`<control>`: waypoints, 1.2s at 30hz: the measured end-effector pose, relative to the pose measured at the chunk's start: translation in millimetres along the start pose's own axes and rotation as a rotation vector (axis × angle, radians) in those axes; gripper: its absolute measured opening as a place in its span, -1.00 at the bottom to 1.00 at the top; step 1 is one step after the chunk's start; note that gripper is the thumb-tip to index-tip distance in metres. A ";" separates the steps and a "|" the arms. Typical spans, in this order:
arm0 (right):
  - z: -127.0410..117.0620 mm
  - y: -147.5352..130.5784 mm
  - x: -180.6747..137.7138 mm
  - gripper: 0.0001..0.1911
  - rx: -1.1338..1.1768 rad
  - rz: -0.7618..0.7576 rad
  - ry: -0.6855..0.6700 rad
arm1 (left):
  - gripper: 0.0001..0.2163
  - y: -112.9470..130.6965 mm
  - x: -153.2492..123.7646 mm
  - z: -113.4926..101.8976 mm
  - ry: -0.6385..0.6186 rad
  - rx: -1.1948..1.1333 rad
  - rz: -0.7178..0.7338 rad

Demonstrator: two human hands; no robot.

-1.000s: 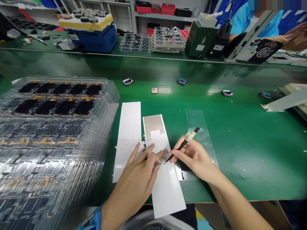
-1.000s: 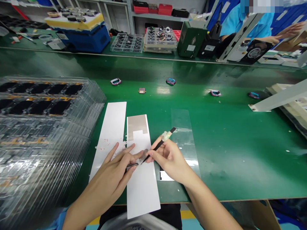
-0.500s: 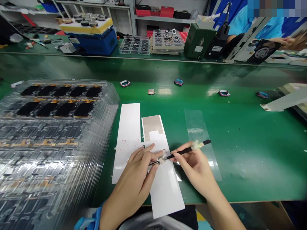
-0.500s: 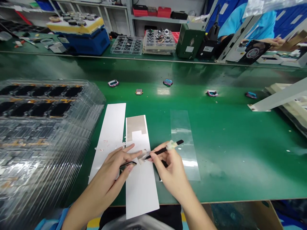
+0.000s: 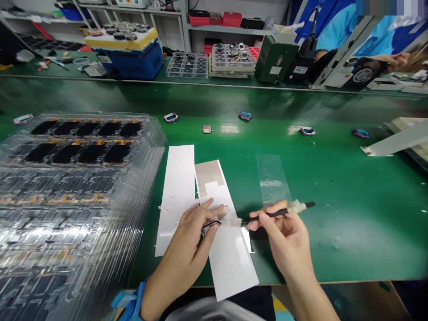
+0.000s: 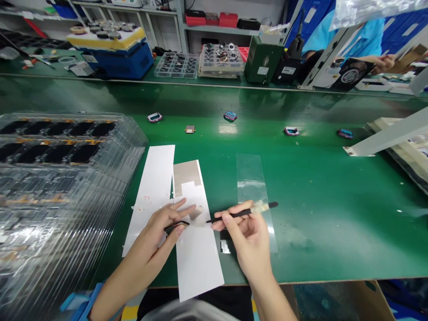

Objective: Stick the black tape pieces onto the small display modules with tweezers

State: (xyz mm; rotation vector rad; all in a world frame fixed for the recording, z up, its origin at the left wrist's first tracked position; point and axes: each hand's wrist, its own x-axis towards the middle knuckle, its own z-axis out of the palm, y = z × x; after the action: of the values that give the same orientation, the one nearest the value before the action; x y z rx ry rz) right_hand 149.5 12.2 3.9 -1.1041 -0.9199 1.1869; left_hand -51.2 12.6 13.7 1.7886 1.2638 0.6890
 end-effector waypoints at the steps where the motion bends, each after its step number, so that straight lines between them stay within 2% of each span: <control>1: 3.0 0.1 -4.1 -0.88 0.026 -0.045 0.041 | -0.92 2.6 -0.9 0.6 0.061 -0.110 -0.044; 3: 13.8 1.4 -11.9 -0.90 0.065 -0.134 0.096 | -0.90 9.3 -2.2 2.8 0.165 -0.325 -0.138; 5: 27.9 3.4 -17.5 -0.90 0.088 -0.205 0.117 | -0.87 16.2 -2.4 6.2 0.206 -0.495 -0.200; 8: 45.4 6.8 -20.6 -0.88 0.121 -0.243 0.130 | -0.84 21.9 -0.8 12.7 0.196 -0.680 -0.211; 12: 52.1 10.4 -20.4 -0.87 0.129 -0.240 0.136 | -0.81 20.8 1.0 18.9 0.196 -0.845 -0.181; 36: 49.6 10.8 -19.3 -0.87 0.094 -0.218 0.111 | -0.85 19.1 5.0 20.7 0.137 -0.893 -0.173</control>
State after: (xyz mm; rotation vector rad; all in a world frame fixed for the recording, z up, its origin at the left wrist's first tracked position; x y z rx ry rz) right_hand 96.3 1.4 5.2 -0.9581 -0.8662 0.9703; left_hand -23.5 7.8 19.3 0.9030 0.9453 1.0713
